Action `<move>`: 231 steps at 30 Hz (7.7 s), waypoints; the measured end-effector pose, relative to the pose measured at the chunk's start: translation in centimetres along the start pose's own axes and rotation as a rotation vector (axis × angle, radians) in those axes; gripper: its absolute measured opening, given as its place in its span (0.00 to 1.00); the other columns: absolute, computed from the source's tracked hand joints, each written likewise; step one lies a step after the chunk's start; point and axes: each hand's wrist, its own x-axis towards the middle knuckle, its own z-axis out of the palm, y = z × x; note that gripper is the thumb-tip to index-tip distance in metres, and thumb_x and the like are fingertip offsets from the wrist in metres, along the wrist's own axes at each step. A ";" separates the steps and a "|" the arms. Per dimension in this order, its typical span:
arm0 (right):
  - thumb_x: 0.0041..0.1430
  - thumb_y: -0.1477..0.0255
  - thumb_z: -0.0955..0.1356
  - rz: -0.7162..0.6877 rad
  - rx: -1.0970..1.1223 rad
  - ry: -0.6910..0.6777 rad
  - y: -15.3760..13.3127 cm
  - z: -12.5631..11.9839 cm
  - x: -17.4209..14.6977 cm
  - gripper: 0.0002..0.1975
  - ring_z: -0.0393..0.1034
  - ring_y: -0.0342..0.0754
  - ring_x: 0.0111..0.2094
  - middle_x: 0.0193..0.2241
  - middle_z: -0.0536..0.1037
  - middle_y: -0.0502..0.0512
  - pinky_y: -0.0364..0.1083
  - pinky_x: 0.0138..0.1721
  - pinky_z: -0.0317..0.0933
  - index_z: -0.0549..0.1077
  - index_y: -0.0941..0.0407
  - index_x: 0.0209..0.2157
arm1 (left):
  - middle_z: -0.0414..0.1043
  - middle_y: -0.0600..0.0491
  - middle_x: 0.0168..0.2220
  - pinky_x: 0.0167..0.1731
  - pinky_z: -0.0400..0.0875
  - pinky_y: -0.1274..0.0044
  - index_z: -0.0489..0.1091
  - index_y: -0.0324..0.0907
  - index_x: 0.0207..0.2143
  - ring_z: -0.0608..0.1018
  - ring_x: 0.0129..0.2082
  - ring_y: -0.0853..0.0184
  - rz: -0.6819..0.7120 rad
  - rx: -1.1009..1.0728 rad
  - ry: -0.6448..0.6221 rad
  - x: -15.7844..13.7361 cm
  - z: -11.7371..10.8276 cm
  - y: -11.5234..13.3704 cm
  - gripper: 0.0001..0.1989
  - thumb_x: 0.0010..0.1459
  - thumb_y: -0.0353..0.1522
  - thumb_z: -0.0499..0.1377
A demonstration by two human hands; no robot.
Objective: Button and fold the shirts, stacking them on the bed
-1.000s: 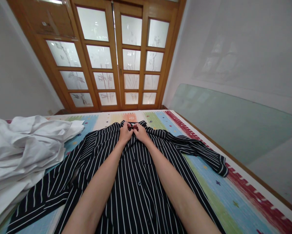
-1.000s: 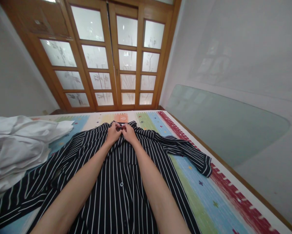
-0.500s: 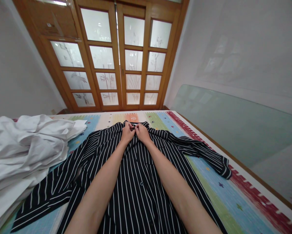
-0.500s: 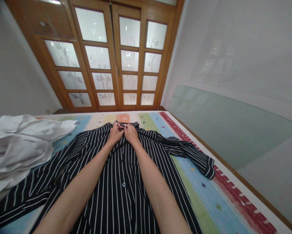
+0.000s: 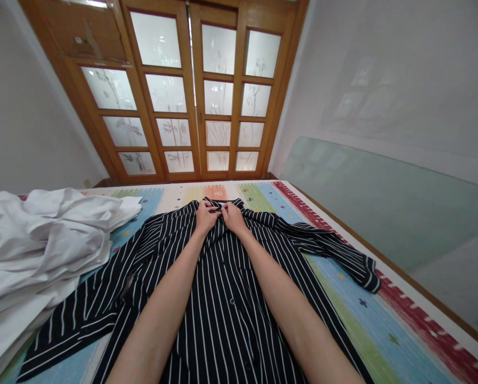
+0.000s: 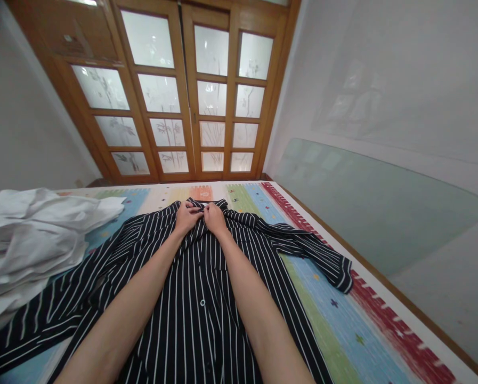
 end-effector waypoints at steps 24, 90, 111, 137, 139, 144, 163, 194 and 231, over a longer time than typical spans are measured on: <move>0.60 0.74 0.66 0.076 0.027 0.015 -0.6 -1.0 -0.1 0.04 0.71 0.46 0.30 0.27 0.76 0.51 0.43 0.37 0.61 0.71 0.56 0.30 | 0.77 0.56 0.26 0.40 0.76 0.67 0.54 0.44 0.31 0.81 0.30 0.65 -0.178 -0.287 -0.078 0.9 -0.3 -1.0 0.29 0.34 0.18 0.70; 0.64 0.73 0.61 0.049 -0.564 -0.253 -3.9 -2.2 -1.2 0.18 0.68 0.55 0.49 0.53 0.72 0.60 0.52 0.49 0.59 0.77 0.51 0.51 | 0.77 0.45 0.43 0.54 0.67 0.64 0.68 0.41 0.51 0.76 0.48 0.56 0.291 0.396 -0.169 -0.1 -1.5 -0.4 0.27 0.47 0.19 0.55; 0.62 0.73 0.61 0.074 -0.621 -0.124 -4.2 -2.1 -1.5 0.18 0.61 0.60 0.49 0.49 0.72 0.68 0.55 0.48 0.59 0.75 0.58 0.49 | 0.77 0.42 0.40 0.53 0.67 0.64 0.76 0.42 0.37 0.75 0.48 0.52 0.281 0.599 0.038 -0.9 -2.0 1.2 0.13 0.53 0.25 0.53; 0.66 0.61 0.57 0.351 -0.565 -0.235 -3.4 -2.6 -2.3 0.35 0.46 0.60 0.68 0.67 0.54 0.73 0.55 0.66 0.37 0.56 0.73 0.65 | 0.65 0.32 0.60 0.61 0.51 0.51 0.70 0.34 0.54 0.64 0.62 0.42 0.162 0.906 -0.063 -1.2 -4.0 -0.2 0.24 0.59 0.37 0.52; 0.65 0.61 0.56 0.389 -0.575 -0.226 -3.5 -2.9 -2.9 0.36 0.45 0.60 0.68 0.66 0.54 0.75 0.54 0.66 0.36 0.55 0.75 0.65 | 0.63 0.35 0.62 0.61 0.50 0.51 0.67 0.36 0.57 0.62 0.64 0.44 0.134 0.971 -0.093 -1.4 -4.3 0.1 0.26 0.61 0.40 0.50; 0.66 0.55 0.55 0.435 -0.576 -0.312 -3.2 -4.7 -4.2 0.40 0.40 0.59 0.69 0.68 0.48 0.72 0.52 0.66 0.32 0.52 0.72 0.67 | 0.57 0.40 0.66 0.63 0.50 0.55 0.61 0.34 0.63 0.59 0.66 0.48 0.064 1.127 -0.177 -2.2 -5.1 1.4 0.32 0.64 0.44 0.43; 0.64 0.45 0.50 0.408 -0.614 -0.460 -1.2 -5.5 -1.7 0.44 0.32 0.59 0.70 0.71 0.40 0.63 0.58 0.66 0.28 0.47 0.62 0.70 | 0.50 0.43 0.69 0.65 0.45 0.54 0.56 0.38 0.66 0.52 0.69 0.49 -0.020 1.149 -0.215 -3.0 -5.9 1.3 0.34 0.65 0.46 0.40; 0.66 0.49 0.51 0.348 -0.633 -0.511 -1.0 -5.3 -0.9 0.39 0.33 0.59 0.70 0.71 0.42 0.59 0.58 0.66 0.28 0.51 0.58 0.69 | 0.57 0.46 0.67 0.62 0.53 0.58 0.61 0.43 0.64 0.59 0.66 0.52 0.256 1.121 -0.435 -0.4 -4.7 0.9 0.28 0.67 0.45 0.44; 0.64 0.72 0.60 0.330 -0.316 -0.146 -5.1 -4.7 -5.7 0.18 0.72 0.49 0.49 0.49 0.78 0.56 0.43 0.48 0.62 0.78 0.54 0.48 | 0.74 0.42 0.49 0.50 0.64 0.60 0.78 0.44 0.43 0.72 0.52 0.51 0.058 0.905 -0.147 -7.9 -1.1 5.2 0.16 0.63 0.36 0.52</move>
